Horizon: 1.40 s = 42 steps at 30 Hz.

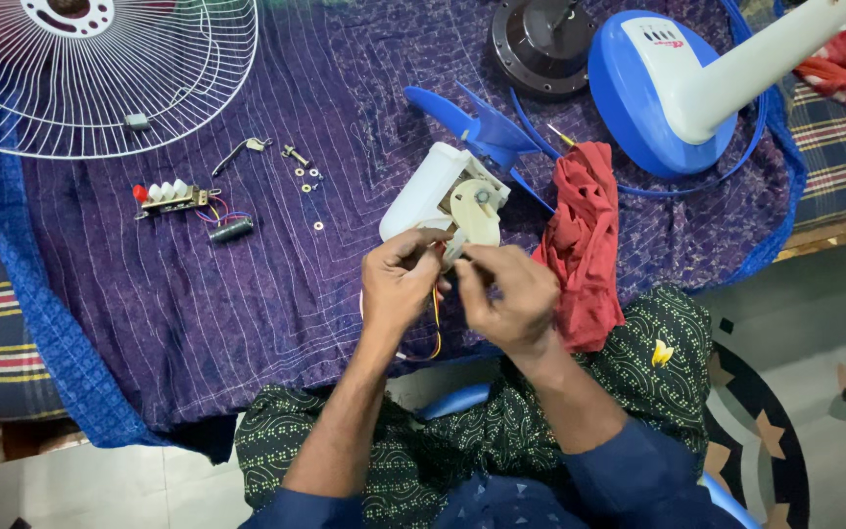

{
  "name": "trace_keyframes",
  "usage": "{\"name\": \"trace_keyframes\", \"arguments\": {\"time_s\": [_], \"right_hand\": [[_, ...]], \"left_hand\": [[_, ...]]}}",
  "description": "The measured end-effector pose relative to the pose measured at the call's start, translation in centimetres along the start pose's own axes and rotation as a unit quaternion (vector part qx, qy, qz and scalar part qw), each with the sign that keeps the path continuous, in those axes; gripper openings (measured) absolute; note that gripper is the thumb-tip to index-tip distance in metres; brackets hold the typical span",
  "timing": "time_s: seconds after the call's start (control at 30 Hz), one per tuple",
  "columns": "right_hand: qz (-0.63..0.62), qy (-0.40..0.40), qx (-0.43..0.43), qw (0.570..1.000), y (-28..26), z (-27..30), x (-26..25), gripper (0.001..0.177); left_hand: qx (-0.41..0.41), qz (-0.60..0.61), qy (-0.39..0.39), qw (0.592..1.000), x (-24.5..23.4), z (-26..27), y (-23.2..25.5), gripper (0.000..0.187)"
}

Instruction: The person cleans the fan motor housing with a red cloth, then manipulates internal wires and components. They reattach the blue fan blades to the motor and connect the motor assembly to the fan stand base.

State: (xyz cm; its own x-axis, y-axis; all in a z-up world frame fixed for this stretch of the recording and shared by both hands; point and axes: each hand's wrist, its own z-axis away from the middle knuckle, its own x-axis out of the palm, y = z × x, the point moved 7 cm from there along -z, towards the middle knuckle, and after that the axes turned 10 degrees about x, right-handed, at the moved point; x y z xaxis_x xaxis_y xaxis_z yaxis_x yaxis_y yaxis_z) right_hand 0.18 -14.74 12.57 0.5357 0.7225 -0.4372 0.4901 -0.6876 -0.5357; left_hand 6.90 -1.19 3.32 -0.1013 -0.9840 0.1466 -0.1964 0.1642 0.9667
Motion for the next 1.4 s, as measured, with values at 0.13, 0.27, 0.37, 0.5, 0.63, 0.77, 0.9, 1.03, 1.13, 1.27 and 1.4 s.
{"name": "trace_keyframes", "arguments": {"time_s": [0.13,0.27,0.37,0.5,0.63,0.77,0.9,1.03,1.13,1.27,1.4], "right_hand": [[0.027,0.053,0.033,0.998,0.6,-1.2,-1.8,0.032],[0.002,-0.029,0.139,0.99,2.4,-2.5,-0.7,0.041],[0.039,-0.017,0.08,0.996,2.2,-3.1,-0.9,0.033],[0.013,-0.021,0.135,0.991,4.0,-2.6,-1.6,0.029],[0.03,-0.03,0.139,0.989,4.9,-2.4,-2.0,0.026],[0.021,-0.03,0.124,0.992,5.0,-2.2,-2.3,0.026],[0.032,-0.021,0.114,0.993,5.4,-2.2,-2.6,0.024],[0.025,-0.017,0.121,0.992,6.0,-1.9,-3.0,0.023],[0.016,-0.016,0.142,0.99,6.7,-1.5,-3.3,0.023],[-0.015,-0.015,0.164,0.986,7.8,-0.8,-3.6,0.019],[-0.016,-0.007,0.166,0.986,8.4,-0.1,-3.6,0.018]], "left_hand": [[0.007,0.001,0.031,1.0,-0.1,-0.6,1.0,0.022],[0.054,-0.074,0.057,0.994,-0.5,-1.0,2.9,0.02],[0.085,-0.158,0.068,0.981,-0.7,-1.2,4.1,0.021],[0.137,-0.221,0.071,0.963,-0.1,-1.8,5.3,0.022],[0.158,-0.296,0.053,0.94,1.5,-2.5,6.4,0.02],[0.135,-0.353,0.032,0.925,2.7,-2.8,7.1,0.017],[0.117,-0.394,-0.001,0.912,3.2,-3.2,7.5,0.017],[0.133,-0.43,-0.023,0.893,3.8,-3.2,7.9,0.016],[0.152,-0.432,-0.027,0.888,4.7,-2.9,8.0,0.016],[0.162,-0.458,-0.041,0.873,5.6,-2.6,7.4,0.013],[0.185,-0.504,-0.047,0.842,6.8,-2.2,6.9,0.01]]}}
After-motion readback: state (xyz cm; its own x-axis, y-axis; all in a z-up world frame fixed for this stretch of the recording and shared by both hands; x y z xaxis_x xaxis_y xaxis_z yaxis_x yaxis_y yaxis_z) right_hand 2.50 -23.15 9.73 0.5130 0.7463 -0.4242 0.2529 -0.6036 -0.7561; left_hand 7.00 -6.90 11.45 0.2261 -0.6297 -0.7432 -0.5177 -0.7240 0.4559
